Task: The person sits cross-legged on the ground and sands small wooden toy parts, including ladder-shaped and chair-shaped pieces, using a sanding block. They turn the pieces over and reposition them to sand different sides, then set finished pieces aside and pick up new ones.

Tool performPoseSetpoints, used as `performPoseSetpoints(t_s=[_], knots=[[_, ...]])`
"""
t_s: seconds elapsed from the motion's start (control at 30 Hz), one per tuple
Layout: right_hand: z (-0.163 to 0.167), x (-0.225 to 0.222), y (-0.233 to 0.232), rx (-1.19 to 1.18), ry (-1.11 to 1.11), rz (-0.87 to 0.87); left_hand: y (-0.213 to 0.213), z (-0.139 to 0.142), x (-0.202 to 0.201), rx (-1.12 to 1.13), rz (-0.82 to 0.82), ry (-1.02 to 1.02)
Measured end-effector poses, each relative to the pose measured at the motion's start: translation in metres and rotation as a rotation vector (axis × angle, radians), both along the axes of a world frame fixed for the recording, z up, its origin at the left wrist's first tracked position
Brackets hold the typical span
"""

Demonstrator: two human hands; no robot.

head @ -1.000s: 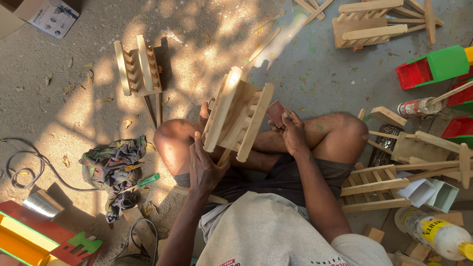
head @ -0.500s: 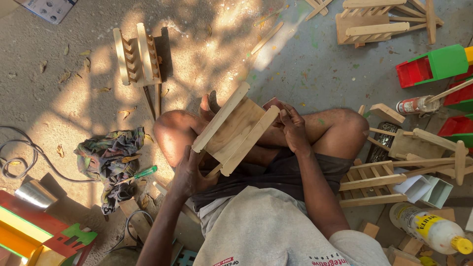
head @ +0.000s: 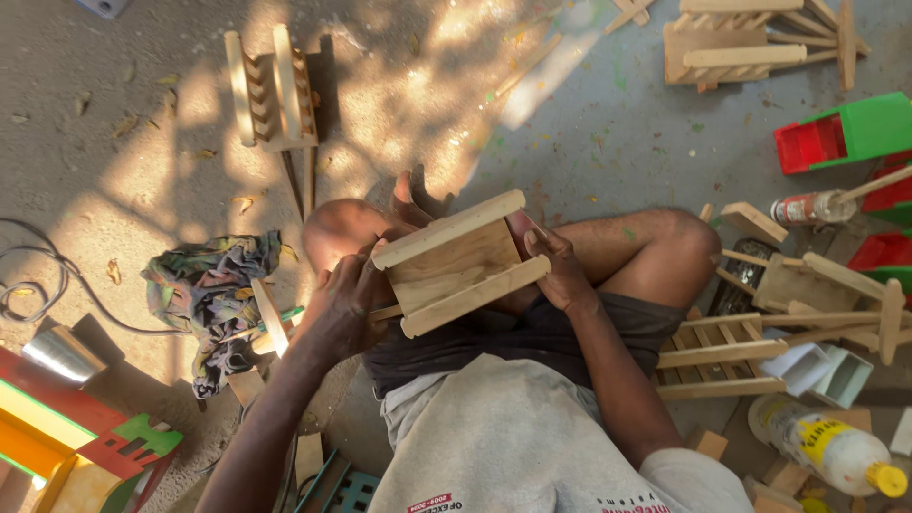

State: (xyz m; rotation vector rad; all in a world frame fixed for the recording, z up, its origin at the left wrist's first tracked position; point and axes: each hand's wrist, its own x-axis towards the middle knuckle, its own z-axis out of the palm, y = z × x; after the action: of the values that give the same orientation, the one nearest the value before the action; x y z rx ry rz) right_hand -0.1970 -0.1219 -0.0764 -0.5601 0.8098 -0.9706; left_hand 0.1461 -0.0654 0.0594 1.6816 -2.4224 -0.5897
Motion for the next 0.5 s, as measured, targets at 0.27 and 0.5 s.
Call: performPoseSetpoints(t_s=[0.27,0.5], knots=[[0.003,-0.002,-0.011,0.075,-0.201,-0.077,0.01,-0.017,0.02,-0.005,0.325,0.245],[0.01,0.008,-0.019,0.062,0.024,-0.062,-0.029,-0.035,0.115,-0.119,1.001,0.505]])
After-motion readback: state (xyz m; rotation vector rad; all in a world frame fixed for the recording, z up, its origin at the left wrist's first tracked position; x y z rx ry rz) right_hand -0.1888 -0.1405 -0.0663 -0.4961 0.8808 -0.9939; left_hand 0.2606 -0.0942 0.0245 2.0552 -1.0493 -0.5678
